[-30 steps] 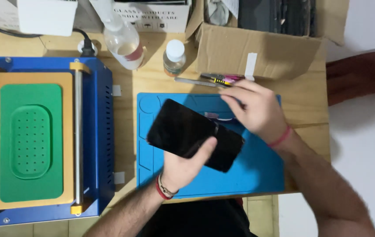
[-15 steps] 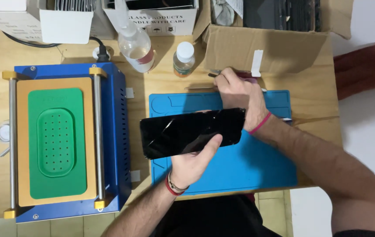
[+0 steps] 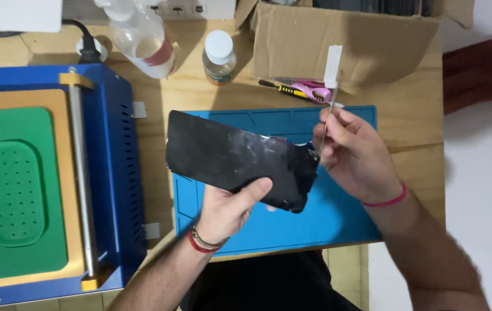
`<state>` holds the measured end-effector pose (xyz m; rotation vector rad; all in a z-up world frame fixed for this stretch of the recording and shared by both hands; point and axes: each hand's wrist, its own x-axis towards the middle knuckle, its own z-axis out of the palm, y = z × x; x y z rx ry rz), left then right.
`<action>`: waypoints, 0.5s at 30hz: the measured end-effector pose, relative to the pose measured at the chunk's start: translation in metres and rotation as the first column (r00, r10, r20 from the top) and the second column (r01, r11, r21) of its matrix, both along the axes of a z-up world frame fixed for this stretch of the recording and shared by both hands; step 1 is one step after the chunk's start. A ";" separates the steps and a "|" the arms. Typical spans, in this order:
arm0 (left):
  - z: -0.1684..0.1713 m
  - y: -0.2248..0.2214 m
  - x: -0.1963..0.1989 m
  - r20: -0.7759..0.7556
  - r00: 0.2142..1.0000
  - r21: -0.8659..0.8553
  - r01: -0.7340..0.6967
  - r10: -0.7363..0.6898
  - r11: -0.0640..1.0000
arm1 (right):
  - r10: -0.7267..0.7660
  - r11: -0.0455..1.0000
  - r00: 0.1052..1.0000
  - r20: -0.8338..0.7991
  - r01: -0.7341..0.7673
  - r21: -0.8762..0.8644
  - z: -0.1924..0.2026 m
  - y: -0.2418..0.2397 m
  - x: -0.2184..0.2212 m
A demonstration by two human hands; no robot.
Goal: Cleaning the edges of a mobile phone with a brush and prying the screen off with a thin metal tool.
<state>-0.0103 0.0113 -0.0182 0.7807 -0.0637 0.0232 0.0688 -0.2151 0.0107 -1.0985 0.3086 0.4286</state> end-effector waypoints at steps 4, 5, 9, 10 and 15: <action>0.005 -0.002 0.001 -0.030 0.999 0.164 -0.008 0.013 0.986 | -0.002 0.975 0.995 0.102 -0.020 0.221 -0.017 -0.019 -0.010; 0.003 0.000 0.002 -0.037 0.999 0.170 -0.005 0.011 0.985 | -0.006 0.974 0.995 0.095 -0.016 0.227 -0.016 -0.022 -0.012; -0.007 0.002 0.005 -0.038 0.999 0.587 0.016 0.007 0.810 | 0.033 0.997 0.965 0.262 -0.049 0.056 -0.009 -0.030 -0.019; -0.009 0.001 0.006 -0.048 0.998 0.645 0.005 0.034 0.764 | 0.034 0.999 0.954 0.298 -0.031 -0.013 -0.006 -0.030 -0.020; 0.020 -0.005 0.022 -0.043 0.993 0.545 0.112 -0.105 0.831 | 0.075 0.942 0.930 0.360 0.053 -0.332 0.009 -0.018 -0.025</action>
